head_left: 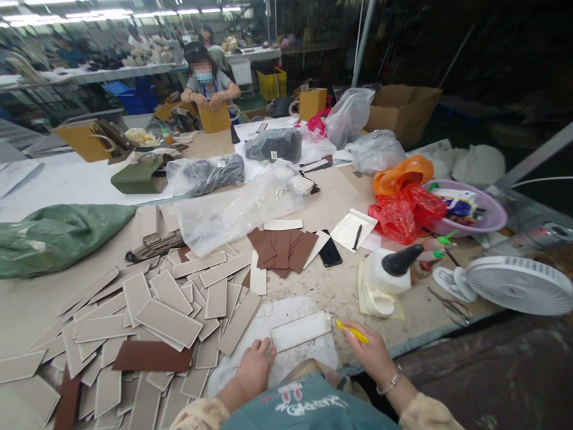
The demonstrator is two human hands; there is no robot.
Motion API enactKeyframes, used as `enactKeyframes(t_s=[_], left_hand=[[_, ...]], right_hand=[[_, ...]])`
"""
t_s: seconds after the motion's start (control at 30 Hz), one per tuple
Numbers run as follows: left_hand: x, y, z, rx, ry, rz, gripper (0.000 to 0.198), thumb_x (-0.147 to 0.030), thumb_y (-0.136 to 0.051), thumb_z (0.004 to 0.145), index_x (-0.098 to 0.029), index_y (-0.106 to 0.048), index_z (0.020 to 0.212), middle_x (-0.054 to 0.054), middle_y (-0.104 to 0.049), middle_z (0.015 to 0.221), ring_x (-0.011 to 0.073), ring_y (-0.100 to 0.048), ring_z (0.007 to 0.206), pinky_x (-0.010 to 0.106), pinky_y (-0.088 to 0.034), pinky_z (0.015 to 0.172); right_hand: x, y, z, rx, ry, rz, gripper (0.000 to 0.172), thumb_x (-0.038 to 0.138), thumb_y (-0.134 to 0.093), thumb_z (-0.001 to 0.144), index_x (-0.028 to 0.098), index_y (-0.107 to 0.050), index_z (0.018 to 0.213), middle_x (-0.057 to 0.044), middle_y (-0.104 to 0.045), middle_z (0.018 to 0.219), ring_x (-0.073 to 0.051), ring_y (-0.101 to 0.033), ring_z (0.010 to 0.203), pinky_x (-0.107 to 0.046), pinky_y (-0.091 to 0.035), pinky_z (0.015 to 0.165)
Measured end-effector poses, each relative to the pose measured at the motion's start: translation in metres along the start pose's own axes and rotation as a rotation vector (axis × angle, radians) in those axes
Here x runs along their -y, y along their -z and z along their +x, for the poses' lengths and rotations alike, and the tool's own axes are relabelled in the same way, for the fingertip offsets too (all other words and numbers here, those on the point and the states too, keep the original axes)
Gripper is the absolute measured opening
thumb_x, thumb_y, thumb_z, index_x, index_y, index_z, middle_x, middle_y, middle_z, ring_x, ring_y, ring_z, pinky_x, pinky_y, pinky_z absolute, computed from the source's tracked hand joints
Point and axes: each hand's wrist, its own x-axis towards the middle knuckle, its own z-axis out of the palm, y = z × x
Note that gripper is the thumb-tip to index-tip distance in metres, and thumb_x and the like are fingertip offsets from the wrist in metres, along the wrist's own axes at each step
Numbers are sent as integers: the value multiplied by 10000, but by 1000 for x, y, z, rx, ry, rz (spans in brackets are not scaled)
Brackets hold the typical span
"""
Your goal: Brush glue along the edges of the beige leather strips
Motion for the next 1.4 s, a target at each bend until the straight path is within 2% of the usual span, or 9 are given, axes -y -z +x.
enactKeyframes(t_s=[0.13,0.37,0.57,0.63,0.8,0.9,1.17,1.23,1.4], left_hand=[[-1,4,-1,5,1,2,576,-227,-526,746,-209,-438,1316,132,-375,1370,317,-394,1174,453,-446,928],[-2,5,-2,0,-3,-16,554,-244,-540,761,-223,-443,1306,125,-364,1373,314,-386,1180,453,-431,944],[-2,6,-3,-13,-3,-11,561,-267,-539,762,-233,-436,1312,123,-374,1366,310,-388,1174,440,-439,936],[-2,6,-3,-15,2,-10,558,-254,-525,765,-233,-432,1315,124,-378,1362,310,-389,1172,443,-437,937],[-1,4,-2,-13,2,-15,585,-234,-535,740,-238,-425,1315,119,-378,1359,311,-381,1179,449,-432,939],[-1,4,-2,-16,-9,-26,591,-236,-547,727,-233,-426,1306,123,-375,1355,315,-379,1172,451,-434,929],[-5,11,-5,-16,-27,-28,598,-283,-589,700,-211,-435,1273,141,-395,1293,320,-402,1119,457,-456,886],[-4,11,-5,-18,-25,-22,586,-284,-593,695,-210,-447,1258,136,-417,1260,312,-413,1103,447,-467,873],[-4,10,-5,-81,-24,-48,547,-260,-620,666,-197,-507,1197,141,-465,1207,315,-458,1054,439,-491,818]], right_hand=[[8,-6,-5,19,81,-46,337,348,-419,915,188,-664,1084,-110,-695,1063,-229,-664,965,-378,-530,879],[32,-45,-12,182,205,-65,313,272,-467,871,187,-679,1086,-114,-718,890,-218,-672,815,-345,-544,789],[50,-65,-3,248,217,43,301,312,-471,892,235,-659,1113,-50,-711,1030,-176,-666,928,-295,-523,861],[47,-64,1,221,163,65,291,334,-463,896,232,-671,1072,-41,-715,1017,-167,-672,920,-276,-525,850],[21,-47,5,68,-55,47,331,384,-409,902,215,-682,987,-54,-727,843,-188,-691,747,-285,-553,681],[11,-37,4,3,-145,36,353,438,-417,892,211,-671,985,-70,-725,830,-212,-691,742,-310,-555,667],[13,-51,2,101,-169,199,397,523,-440,860,214,-662,974,-44,-724,760,-212,-699,668,-294,-563,592],[0,-49,3,69,-205,188,428,529,-420,855,198,-657,988,-57,-717,712,-238,-698,652,-328,-564,570],[-25,-25,2,-59,-256,75,449,586,-473,801,221,-661,982,-74,-730,887,-260,-703,799,-362,-583,670]])
